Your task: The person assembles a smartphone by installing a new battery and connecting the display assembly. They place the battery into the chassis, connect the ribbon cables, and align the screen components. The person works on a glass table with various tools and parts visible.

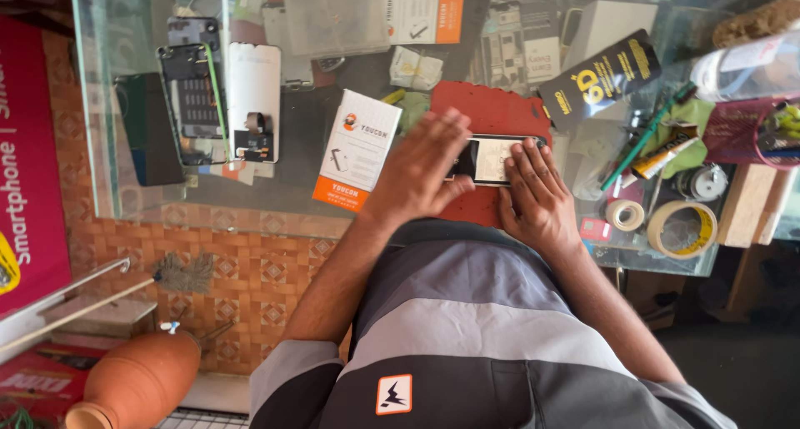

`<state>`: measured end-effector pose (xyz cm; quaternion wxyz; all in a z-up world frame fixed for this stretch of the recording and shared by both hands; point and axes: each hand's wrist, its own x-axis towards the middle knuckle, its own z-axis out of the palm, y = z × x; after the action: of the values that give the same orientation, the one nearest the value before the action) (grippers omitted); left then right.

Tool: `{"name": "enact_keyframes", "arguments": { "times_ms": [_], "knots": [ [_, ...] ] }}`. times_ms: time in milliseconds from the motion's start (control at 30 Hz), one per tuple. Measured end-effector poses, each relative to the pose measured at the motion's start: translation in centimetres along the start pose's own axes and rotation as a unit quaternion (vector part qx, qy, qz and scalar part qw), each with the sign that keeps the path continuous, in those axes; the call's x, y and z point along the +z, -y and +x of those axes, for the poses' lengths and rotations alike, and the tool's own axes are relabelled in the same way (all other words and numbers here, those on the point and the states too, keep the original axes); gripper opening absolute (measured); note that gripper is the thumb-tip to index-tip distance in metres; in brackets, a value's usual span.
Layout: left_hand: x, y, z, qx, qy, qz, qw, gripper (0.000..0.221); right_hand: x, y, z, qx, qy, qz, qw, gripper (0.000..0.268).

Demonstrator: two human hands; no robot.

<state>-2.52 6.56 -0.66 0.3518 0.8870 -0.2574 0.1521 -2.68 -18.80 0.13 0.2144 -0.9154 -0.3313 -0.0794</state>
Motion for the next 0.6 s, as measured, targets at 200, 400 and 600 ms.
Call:
{"name": "enact_keyframes", "arguments": {
  "times_ms": [200,400,600],
  "knots": [
    [-5.9,6.1,-3.5,-0.336,-0.139,0.249,0.897,0.048,0.4,0.3,-0.1,0.002,-0.013,-0.005,1.000,0.039],
    [-5.5,8.6,-4.6,-0.379,-0.045,0.294,0.876,0.070,0.8,0.1,-0.2,0.003,-0.014,-0.006,1.000,0.039],
    [-2.7,8.4,-3.1,-0.304,-0.023,0.230,0.924,0.059,1.0,0.0,-0.4,0.008,-0.019,-0.001,1.000,0.040]
  ]
}}
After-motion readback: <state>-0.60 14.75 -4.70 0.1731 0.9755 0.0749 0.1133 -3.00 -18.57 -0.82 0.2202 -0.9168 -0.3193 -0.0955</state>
